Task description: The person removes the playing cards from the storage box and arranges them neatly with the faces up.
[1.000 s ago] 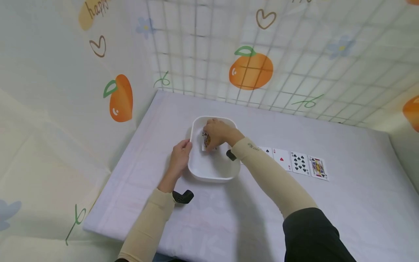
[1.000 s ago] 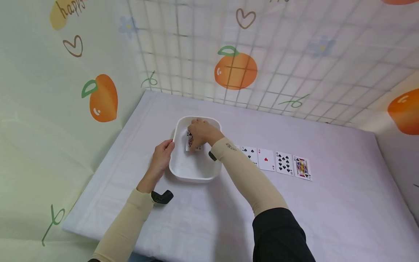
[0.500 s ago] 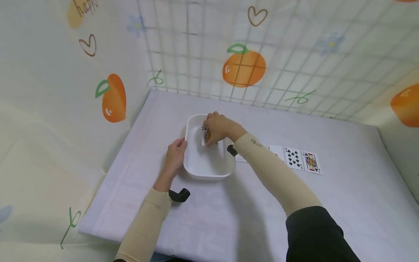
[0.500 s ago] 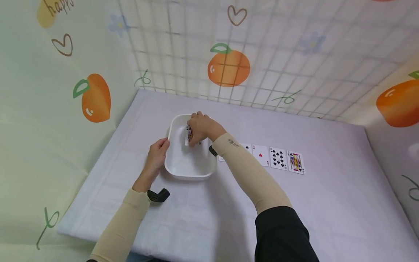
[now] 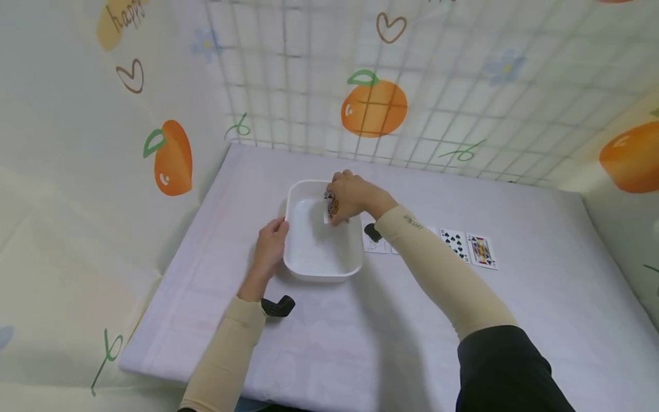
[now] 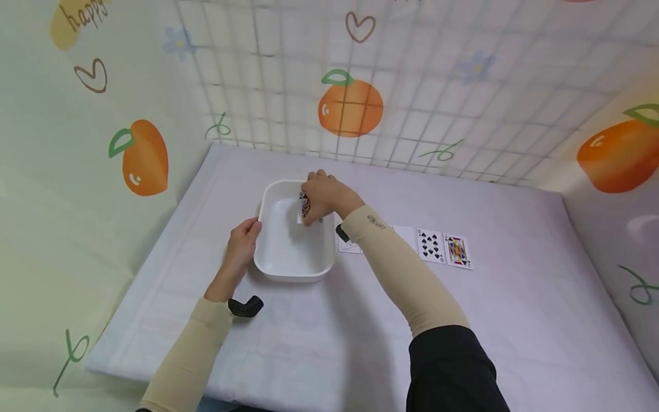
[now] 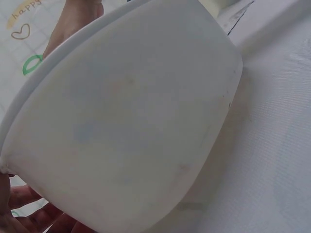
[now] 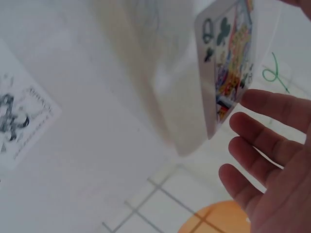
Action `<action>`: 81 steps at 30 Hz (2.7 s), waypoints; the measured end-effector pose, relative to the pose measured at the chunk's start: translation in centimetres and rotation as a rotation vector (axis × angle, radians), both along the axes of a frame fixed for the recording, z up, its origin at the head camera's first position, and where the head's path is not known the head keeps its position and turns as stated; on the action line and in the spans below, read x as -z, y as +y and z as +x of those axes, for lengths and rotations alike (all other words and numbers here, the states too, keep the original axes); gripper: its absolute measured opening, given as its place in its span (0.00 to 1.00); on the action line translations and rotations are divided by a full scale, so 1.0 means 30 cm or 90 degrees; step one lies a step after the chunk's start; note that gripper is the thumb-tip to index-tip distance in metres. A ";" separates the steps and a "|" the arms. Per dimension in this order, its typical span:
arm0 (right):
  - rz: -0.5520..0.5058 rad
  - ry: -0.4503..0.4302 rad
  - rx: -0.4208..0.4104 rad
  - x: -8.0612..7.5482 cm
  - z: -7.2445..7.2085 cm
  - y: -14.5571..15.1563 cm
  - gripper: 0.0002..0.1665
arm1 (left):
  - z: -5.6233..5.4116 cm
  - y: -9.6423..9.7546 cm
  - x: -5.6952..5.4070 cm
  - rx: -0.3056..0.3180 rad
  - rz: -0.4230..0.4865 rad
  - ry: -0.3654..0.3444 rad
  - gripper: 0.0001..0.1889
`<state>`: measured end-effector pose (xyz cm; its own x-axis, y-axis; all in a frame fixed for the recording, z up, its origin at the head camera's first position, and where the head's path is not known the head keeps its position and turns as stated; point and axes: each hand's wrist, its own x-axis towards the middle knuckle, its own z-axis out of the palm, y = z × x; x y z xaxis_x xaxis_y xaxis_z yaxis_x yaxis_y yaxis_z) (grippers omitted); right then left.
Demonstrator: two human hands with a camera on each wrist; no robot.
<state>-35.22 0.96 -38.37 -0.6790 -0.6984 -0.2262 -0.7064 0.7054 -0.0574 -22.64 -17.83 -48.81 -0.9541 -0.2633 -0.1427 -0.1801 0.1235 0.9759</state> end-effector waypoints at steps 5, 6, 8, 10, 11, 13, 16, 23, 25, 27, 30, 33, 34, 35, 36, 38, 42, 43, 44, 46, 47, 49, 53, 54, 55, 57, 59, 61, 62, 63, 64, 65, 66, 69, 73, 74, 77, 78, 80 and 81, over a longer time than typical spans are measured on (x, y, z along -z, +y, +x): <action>0.000 0.004 0.017 -0.012 0.003 0.042 0.46 | -0.002 0.009 0.003 -0.001 -0.003 -0.003 0.23; 0.000 0.003 0.019 -0.015 0.004 0.050 0.46 | -0.002 0.010 0.002 0.000 -0.003 -0.003 0.23; -0.001 0.002 0.025 -0.021 0.007 0.065 0.46 | -0.001 0.012 0.001 0.001 -0.001 -0.005 0.23; 0.000 0.002 0.029 -0.027 0.009 0.081 0.47 | 0.003 0.013 -0.002 0.003 -0.002 -0.011 0.23; 0.000 0.004 0.030 -0.031 0.011 0.090 0.47 | 0.006 0.014 -0.006 0.003 -0.002 -0.014 0.23; 0.000 0.004 0.037 -0.037 0.013 0.109 0.47 | 0.008 0.014 -0.008 0.003 -0.005 -0.019 0.24; -0.001 0.009 0.044 -0.046 0.016 0.142 0.47 | 0.010 0.014 -0.012 -0.001 -0.009 -0.017 0.23; -0.012 0.014 0.058 -0.062 0.022 0.239 0.50 | 0.012 0.018 -0.013 -0.002 -0.017 -0.016 0.24; -0.019 0.009 0.070 -0.063 0.027 0.272 0.50 | 0.014 0.022 -0.015 -0.003 -0.020 -0.015 0.24; -0.026 0.004 0.082 -0.064 0.033 0.308 0.51 | 0.016 0.025 -0.018 -0.005 -0.022 -0.012 0.24; -0.032 0.001 0.096 -0.064 0.038 0.358 0.51 | 0.020 0.030 -0.022 -0.008 -0.025 -0.011 0.23; -0.036 0.000 0.107 -0.062 0.042 0.394 0.52 | 0.023 0.028 -0.020 -0.008 -0.027 -0.014 0.24; -0.038 -0.001 0.112 -0.061 0.044 0.404 0.52 | 0.023 0.028 -0.020 -0.008 -0.029 -0.014 0.24; -0.039 -0.003 0.117 -0.061 0.046 0.414 0.52 | 0.023 0.028 -0.019 -0.008 -0.031 -0.015 0.24; -0.043 -0.006 0.123 -0.060 0.047 0.424 0.52 | 0.022 0.028 -0.018 -0.009 -0.032 -0.015 0.24; -0.048 -0.012 0.135 -0.056 0.050 0.442 0.52 | 0.022 0.028 -0.016 -0.009 -0.033 -0.016 0.24; -0.048 -0.018 0.162 -0.046 0.059 0.478 0.52 | 0.025 0.032 -0.015 -0.007 -0.029 -0.015 0.24; -0.048 -0.020 0.170 -0.045 0.062 0.486 0.52 | 0.025 0.033 -0.014 -0.006 -0.029 -0.014 0.24; -0.049 -0.021 0.177 -0.044 0.066 0.495 0.52 | 0.027 0.033 -0.014 -0.005 -0.028 -0.014 0.24; -0.048 -0.024 0.191 -0.044 0.074 0.508 0.51 | 0.029 0.033 -0.015 -0.004 -0.029 -0.012 0.24; -0.047 -0.026 0.197 -0.044 0.078 0.514 0.51 | 0.029 0.032 -0.015 -0.004 -0.029 -0.012 0.24; -0.049 -0.027 0.202 -0.041 0.081 0.527 0.51 | 0.032 0.031 -0.017 -0.006 -0.030 -0.013 0.24; -0.050 -0.027 0.204 -0.033 0.089 0.556 0.52 | 0.039 0.026 -0.022 -0.009 -0.032 -0.015 0.24; -0.050 -0.028 0.207 -0.030 0.090 0.565 0.52 | 0.040 0.025 -0.022 -0.011 -0.032 -0.014 0.24; -0.051 -0.028 0.207 -0.029 0.093 0.574 0.52 | 0.041 0.023 -0.022 -0.011 -0.033 -0.014 0.24; -0.054 -0.026 0.212 -0.026 0.096 0.594 0.52 | 0.042 0.022 -0.021 -0.012 -0.035 -0.017 0.25; -0.058 -0.026 0.220 -0.022 0.101 0.616 0.52 | 0.042 0.022 -0.019 -0.011 -0.035 -0.016 0.25; -0.064 -0.025 0.224 -0.018 0.105 0.640 0.52 | 0.042 0.023 -0.017 -0.009 -0.031 -0.019 0.25; -0.064 -0.025 0.228 -0.016 0.106 0.652 0.52 | 0.042 0.025 -0.017 -0.009 -0.029 -0.020 0.25; -0.064 -0.026 0.231 -0.012 0.108 0.665 0.52 | 0.042 0.026 -0.017 -0.008 -0.026 -0.021 0.25; -0.064 -0.027 0.235 -0.009 0.108 0.677 0.51 | 0.042 0.027 -0.016 -0.006 -0.025 -0.021 0.25; -0.062 -0.026 0.238 -0.005 0.109 0.691 0.51 | 0.042 0.029 -0.016 -0.005 -0.023 -0.022 0.26; -0.059 -0.024 0.238 -0.001 0.109 0.704 0.51 | 0.043 0.031 -0.017 -0.006 -0.020 -0.025 0.26; -0.059 -0.025 0.250 0.007 0.114 0.742 0.51 | 0.045 0.035 -0.018 -0.007 -0.023 -0.033 0.26; -0.064 -0.033 0.271 0.008 0.128 0.788 0.50 | 0.046 0.037 -0.019 -0.008 -0.031 -0.040 0.27; -0.062 -0.034 0.276 0.007 0.132 0.798 0.50 | 0.045 0.038 -0.018 -0.006 -0.032 -0.040 0.27; -0.055 -0.039 0.288 0.004 0.146 0.821 0.50 | 0.044 0.040 -0.018 -0.005 -0.032 -0.041 0.27; -0.053 -0.041 0.290 0.003 0.150 0.828 0.50 | 0.045 0.040 -0.018 -0.004 -0.032 -0.042 0.27; -0.047 -0.044 0.294 0.004 0.154 0.839 0.50 | 0.045 0.037 -0.017 -0.006 -0.034 -0.048 0.27; -0.044 -0.044 0.295 0.004 0.156 0.846 0.50 | 0.046 0.036 -0.017 -0.006 -0.035 -0.049 0.28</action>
<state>-30.54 26.33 -38.50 -0.9078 -0.3397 -0.2461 -0.3102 0.9385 -0.1514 -21.27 -16.75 -48.31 -0.9380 -0.2821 -0.2014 -0.2564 0.1739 0.9508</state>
